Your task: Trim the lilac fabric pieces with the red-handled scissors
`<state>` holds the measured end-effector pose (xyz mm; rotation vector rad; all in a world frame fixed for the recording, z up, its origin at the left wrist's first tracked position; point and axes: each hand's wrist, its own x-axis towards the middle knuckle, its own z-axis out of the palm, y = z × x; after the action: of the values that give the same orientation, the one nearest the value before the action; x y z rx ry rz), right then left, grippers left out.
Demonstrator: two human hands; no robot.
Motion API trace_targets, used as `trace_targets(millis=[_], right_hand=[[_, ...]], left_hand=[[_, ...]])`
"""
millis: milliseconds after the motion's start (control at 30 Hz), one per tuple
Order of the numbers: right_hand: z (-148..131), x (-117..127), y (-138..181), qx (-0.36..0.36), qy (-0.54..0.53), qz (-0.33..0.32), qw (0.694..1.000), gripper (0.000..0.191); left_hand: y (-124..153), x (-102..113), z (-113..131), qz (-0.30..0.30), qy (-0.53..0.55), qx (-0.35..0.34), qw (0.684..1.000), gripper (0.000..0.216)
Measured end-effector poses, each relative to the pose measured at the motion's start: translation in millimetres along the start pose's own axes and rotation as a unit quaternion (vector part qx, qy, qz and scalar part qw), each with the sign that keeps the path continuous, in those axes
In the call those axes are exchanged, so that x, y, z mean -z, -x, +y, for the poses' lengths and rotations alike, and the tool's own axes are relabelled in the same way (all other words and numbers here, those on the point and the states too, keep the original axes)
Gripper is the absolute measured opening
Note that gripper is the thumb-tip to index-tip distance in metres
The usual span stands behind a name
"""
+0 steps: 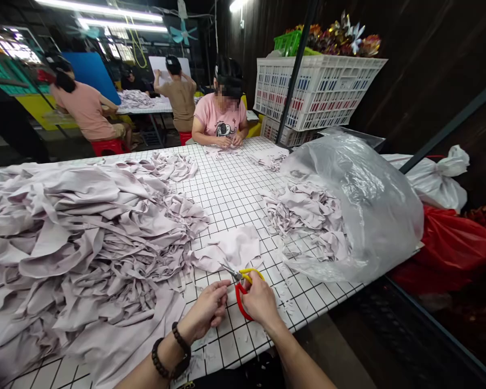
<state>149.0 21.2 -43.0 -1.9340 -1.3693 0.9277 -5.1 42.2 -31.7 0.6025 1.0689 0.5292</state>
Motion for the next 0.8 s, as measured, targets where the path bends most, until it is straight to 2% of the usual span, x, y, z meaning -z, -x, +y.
trace_targets(millis=[133,267,367,433,567,633,700,800], right_hand=[[-3,4,-2,0.017,-0.109,-0.041,0.993,0.019],[-7,11,-3,0.020,-0.243,-0.075,0.967,0.032],[-6,18,-7,0.030,-0.227,-0.004,0.973,0.031],[-6,21,-12,0.056,-0.202,0.018,0.978,0.030],[-12,18,-25,0.100,-0.229,-0.025,0.968,0.028],[-17,14,-31,0.103,-0.266,-0.025,0.958,0.028],[-21,9,-34,0.104,-0.285,-0.017,0.953,0.030],[-26,5,-35,0.107,-0.282,-0.015,0.953,0.033]], left_hand=[[-4,-9,4,-0.029,-0.023,-0.009,0.999,0.035],[-9,-15,7,-0.012,-0.053,-0.090,0.994,0.041],[-10,-15,10,0.009,-0.065,-0.149,0.987,0.043],[-10,-13,11,0.003,-0.075,-0.165,0.983,0.043],[-11,-9,14,-0.021,-0.089,-0.157,0.983,0.041],[-10,-6,18,-0.010,-0.109,-0.178,0.978,0.039],[-8,-3,22,0.022,-0.159,-0.252,0.955,0.037],[-4,-1,27,0.075,-0.223,-0.383,0.893,0.034]])
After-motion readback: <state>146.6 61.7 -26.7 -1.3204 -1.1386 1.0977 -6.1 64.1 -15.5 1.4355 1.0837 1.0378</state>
